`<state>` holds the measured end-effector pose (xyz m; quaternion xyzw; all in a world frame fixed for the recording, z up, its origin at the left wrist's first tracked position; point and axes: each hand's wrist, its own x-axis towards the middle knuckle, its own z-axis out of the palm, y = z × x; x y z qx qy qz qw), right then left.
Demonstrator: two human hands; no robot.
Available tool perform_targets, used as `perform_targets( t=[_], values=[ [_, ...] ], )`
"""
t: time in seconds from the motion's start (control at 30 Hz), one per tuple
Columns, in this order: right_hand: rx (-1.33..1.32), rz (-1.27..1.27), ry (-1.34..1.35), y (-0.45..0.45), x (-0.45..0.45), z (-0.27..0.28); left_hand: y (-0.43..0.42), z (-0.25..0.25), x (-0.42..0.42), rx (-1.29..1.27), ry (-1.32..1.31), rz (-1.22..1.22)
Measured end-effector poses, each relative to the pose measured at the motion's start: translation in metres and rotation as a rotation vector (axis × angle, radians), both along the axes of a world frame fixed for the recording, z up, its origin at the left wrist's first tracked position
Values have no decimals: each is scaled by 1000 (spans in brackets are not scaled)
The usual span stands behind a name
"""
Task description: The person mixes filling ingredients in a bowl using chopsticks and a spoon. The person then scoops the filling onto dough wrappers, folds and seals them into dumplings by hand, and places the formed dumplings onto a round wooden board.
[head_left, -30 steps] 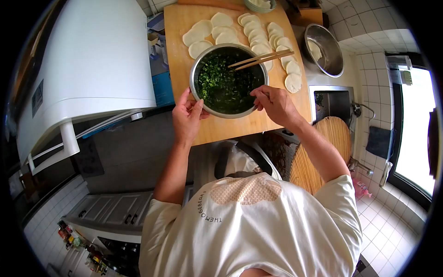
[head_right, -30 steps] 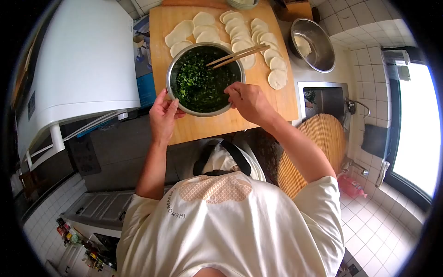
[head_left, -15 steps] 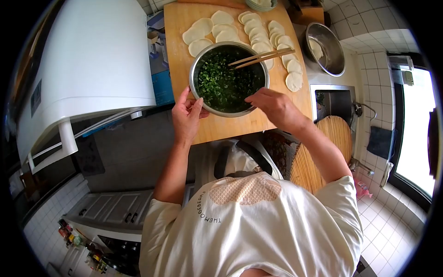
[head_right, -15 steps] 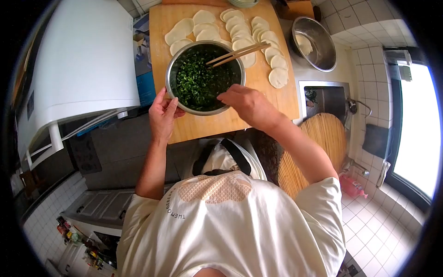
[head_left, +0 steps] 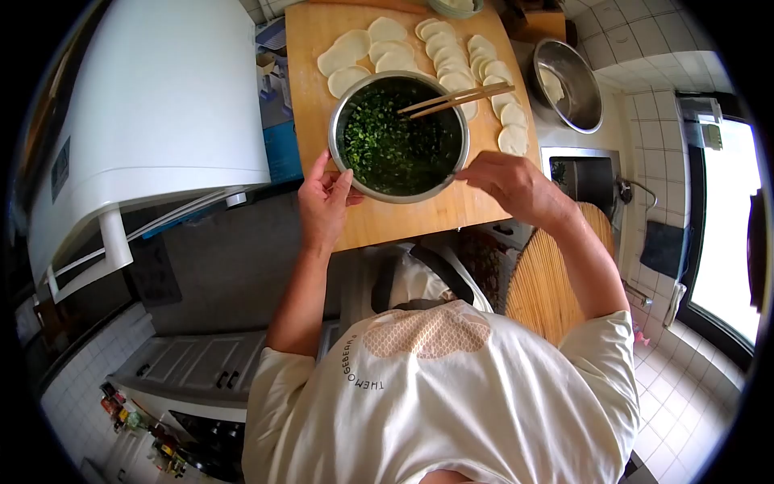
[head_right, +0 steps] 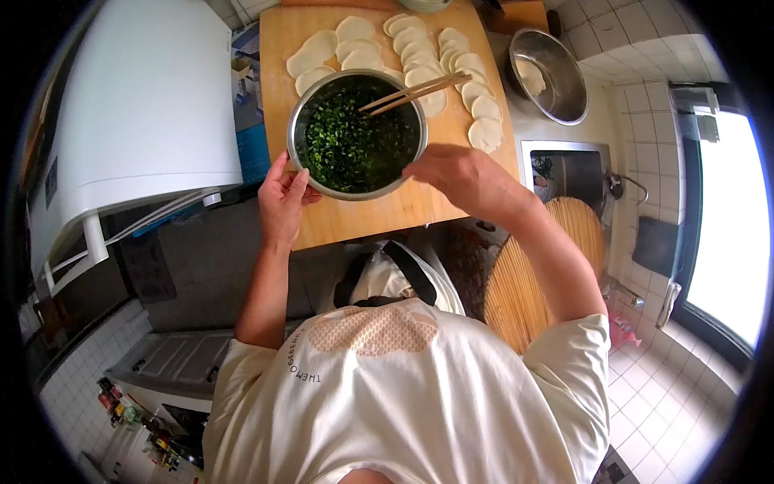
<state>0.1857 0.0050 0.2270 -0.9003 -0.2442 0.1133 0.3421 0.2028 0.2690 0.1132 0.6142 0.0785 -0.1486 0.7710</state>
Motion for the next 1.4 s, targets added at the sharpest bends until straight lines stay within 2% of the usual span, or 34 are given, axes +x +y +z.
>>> perform_targets(
  t=[0.13,0.23,0.33,0.37,0.43,0.5,0.6,0.63,0.7,0.73,0.77,0.83,0.97,1.1,1.17,1.2,1.4],
  values=[
    [111,37,-27,20,1,-36,-1,4,0,36,-3,-11],
    [172,-75,-1,29,7,-34,0,3,1,57,-11,-13],
    [280,-46,-64,37,14,-29,0,1,-1,42,-7,-5],
    [278,-54,-63,39,13,-32,-1,1,-1,25,-6,7],
    [153,150,-150,42,14,-38,-2,1,-1,13,-5,9],
    [82,197,-140,30,10,-34,0,2,0,3,-7,21],
    [182,-41,-88,13,6,-23,-1,1,-1,35,11,3],
    [177,-45,-87,13,6,-23,-1,-1,-1,32,-3,3],
    [2,-325,-31,15,9,-26,-2,-3,-1,28,-23,4],
    [-41,-393,99,16,9,-34,-1,-4,-2,19,-18,0],
    [-39,-391,93,19,8,-40,0,-4,-1,11,-16,-2],
    [115,-485,329,26,5,-45,0,0,-1,20,-13,-2],
    [295,-595,430,40,5,-31,-1,2,-1,39,-7,-12],
    [357,-418,238,53,6,-31,-1,3,-1,5,-7,-15],
    [122,40,-102,48,7,-39,-1,4,-1,-2,-5,-10],
    [67,87,-37,42,5,-37,-2,4,-1,-2,-6,-10],
    [45,-52,-30,5,-6,-10,0,-2,-1,5,-17,-23]
  ],
)
